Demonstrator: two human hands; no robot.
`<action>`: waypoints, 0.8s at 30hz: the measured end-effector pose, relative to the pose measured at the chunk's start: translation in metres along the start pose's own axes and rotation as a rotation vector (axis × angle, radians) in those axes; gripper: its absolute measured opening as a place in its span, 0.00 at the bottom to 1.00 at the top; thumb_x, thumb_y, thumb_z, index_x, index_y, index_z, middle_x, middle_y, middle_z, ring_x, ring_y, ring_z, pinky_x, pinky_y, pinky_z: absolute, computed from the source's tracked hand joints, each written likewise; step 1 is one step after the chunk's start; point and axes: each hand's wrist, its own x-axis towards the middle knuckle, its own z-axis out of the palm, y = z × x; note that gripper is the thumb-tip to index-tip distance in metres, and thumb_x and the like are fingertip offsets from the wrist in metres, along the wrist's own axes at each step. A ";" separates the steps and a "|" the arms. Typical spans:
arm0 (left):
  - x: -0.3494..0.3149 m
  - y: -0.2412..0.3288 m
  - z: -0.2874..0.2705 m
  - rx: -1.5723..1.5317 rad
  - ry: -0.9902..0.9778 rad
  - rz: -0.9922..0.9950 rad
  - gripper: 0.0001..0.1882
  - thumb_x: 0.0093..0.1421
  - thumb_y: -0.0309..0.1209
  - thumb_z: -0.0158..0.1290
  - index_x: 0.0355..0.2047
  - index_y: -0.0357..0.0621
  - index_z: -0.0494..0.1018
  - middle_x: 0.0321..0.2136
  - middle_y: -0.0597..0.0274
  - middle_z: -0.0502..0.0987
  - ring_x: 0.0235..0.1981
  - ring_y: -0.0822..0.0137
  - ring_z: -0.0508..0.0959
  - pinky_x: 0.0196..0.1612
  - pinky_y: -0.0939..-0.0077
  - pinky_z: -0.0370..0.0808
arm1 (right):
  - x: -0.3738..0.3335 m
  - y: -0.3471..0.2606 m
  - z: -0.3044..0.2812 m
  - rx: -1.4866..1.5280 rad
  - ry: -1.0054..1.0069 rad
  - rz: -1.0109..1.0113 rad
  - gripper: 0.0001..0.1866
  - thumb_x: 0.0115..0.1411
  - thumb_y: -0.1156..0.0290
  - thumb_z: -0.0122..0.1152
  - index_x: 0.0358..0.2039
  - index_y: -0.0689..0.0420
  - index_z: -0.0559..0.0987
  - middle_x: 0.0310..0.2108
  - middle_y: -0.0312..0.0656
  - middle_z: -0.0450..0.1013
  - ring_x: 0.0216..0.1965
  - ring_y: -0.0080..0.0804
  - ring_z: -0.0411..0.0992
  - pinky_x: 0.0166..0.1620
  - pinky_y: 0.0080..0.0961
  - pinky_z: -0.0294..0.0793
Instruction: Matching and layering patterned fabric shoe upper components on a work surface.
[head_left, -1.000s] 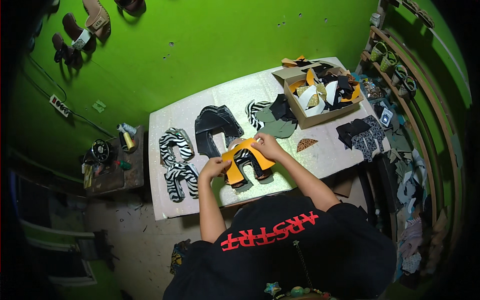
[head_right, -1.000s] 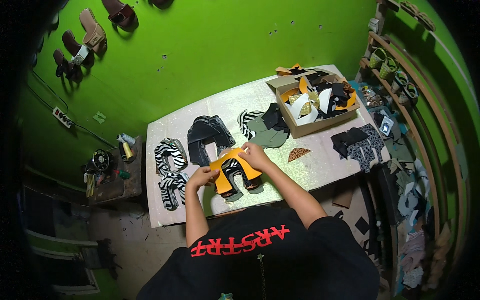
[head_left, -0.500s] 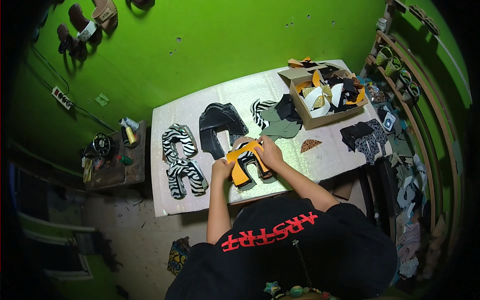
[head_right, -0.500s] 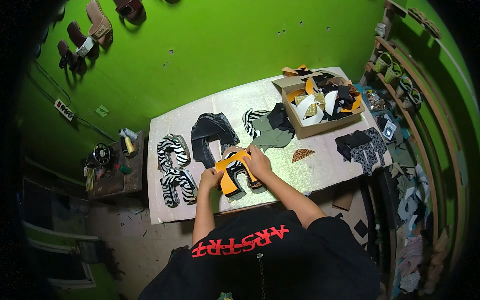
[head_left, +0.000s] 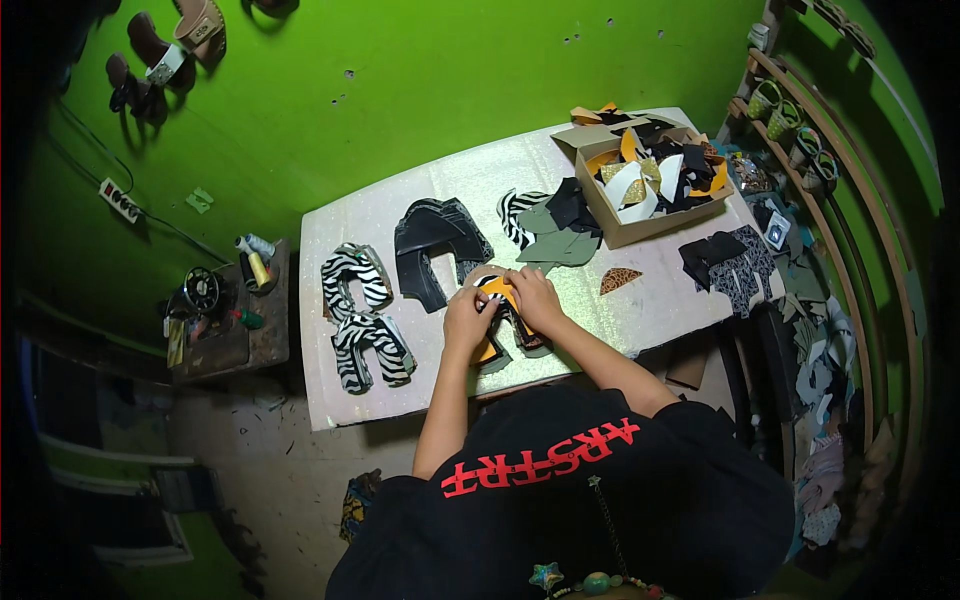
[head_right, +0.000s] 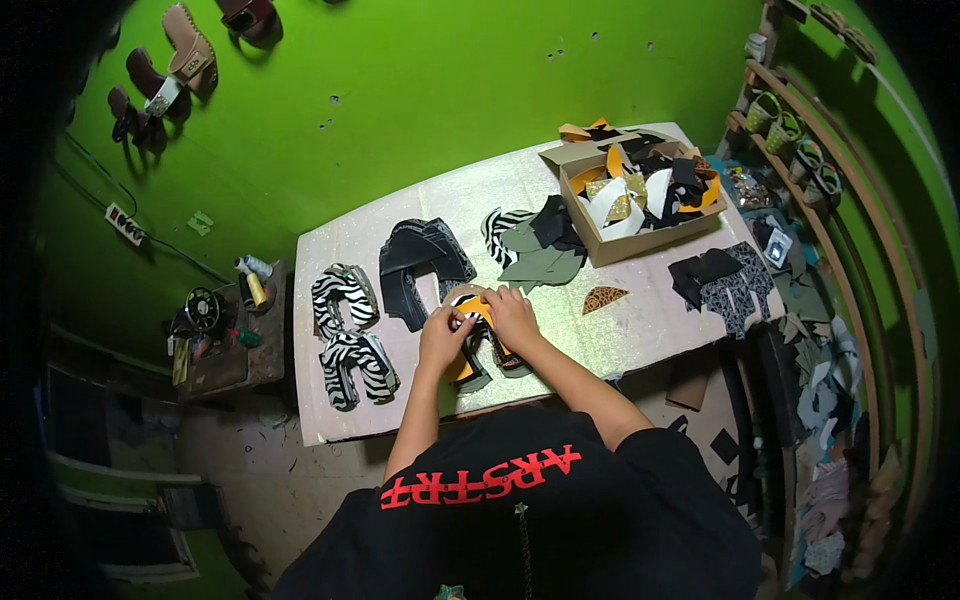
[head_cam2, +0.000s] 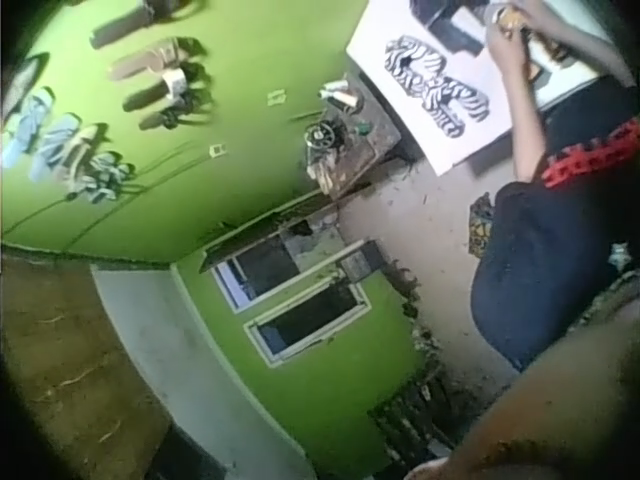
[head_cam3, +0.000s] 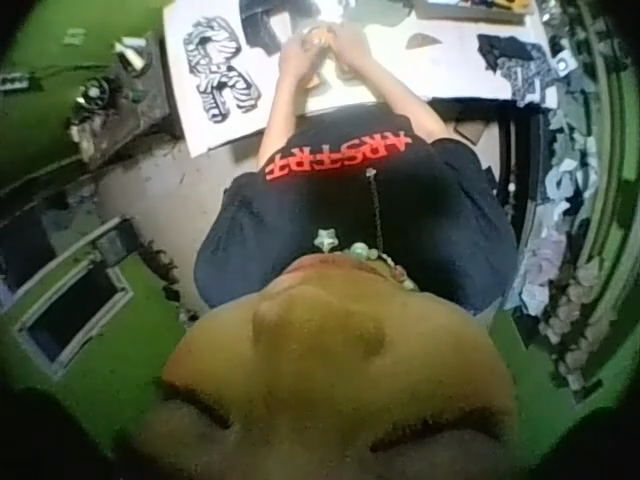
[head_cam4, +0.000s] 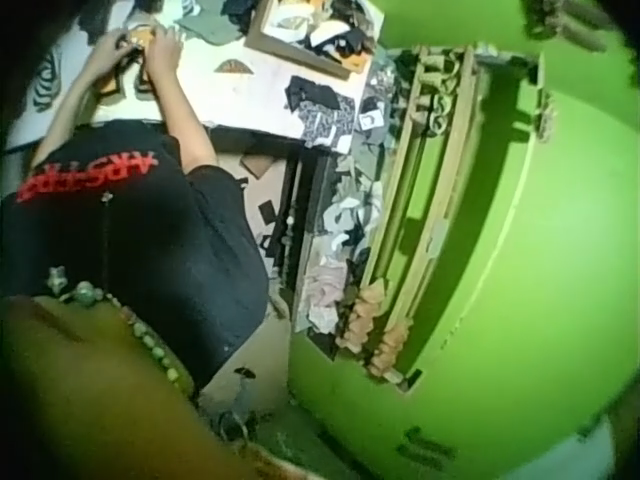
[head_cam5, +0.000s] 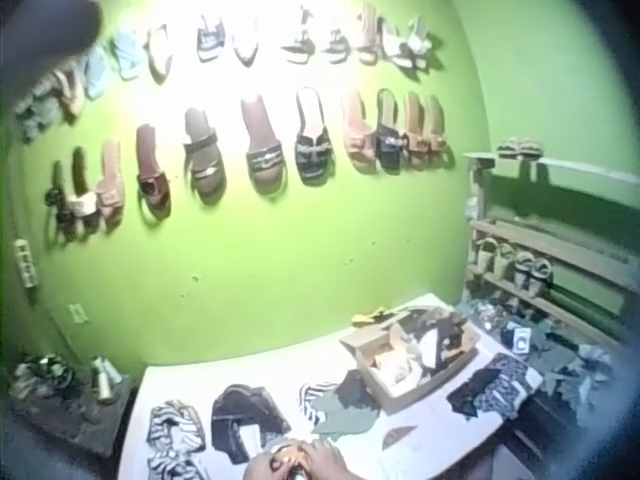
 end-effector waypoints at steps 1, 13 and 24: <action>0.001 -0.002 0.002 -0.002 -0.004 0.004 0.15 0.44 0.36 0.58 0.21 0.39 0.67 0.24 0.53 0.70 0.28 0.55 0.71 0.31 0.66 0.68 | 0.000 0.001 -0.001 -0.004 0.003 0.005 0.10 0.50 0.71 0.54 0.35 0.49 0.70 0.32 0.40 0.65 0.37 0.40 0.64 0.39 0.35 0.64; 0.011 0.021 0.011 0.342 -0.097 -0.168 0.32 0.29 0.43 0.67 0.31 0.40 0.67 0.34 0.54 0.69 0.38 0.54 0.69 0.39 0.65 0.70 | 0.017 0.039 -0.008 0.294 -0.161 0.165 0.12 0.48 0.69 0.57 0.35 0.53 0.72 0.27 0.44 0.66 0.31 0.40 0.66 0.36 0.31 0.66; 0.010 0.021 0.009 0.384 -0.076 -0.216 0.35 0.31 0.40 0.67 0.38 0.36 0.66 0.38 0.54 0.68 0.41 0.55 0.68 0.40 0.66 0.70 | 0.048 0.088 -0.021 -0.143 -0.040 0.388 0.20 0.45 0.67 0.63 0.38 0.58 0.70 0.41 0.47 0.62 0.44 0.45 0.64 0.45 0.35 0.66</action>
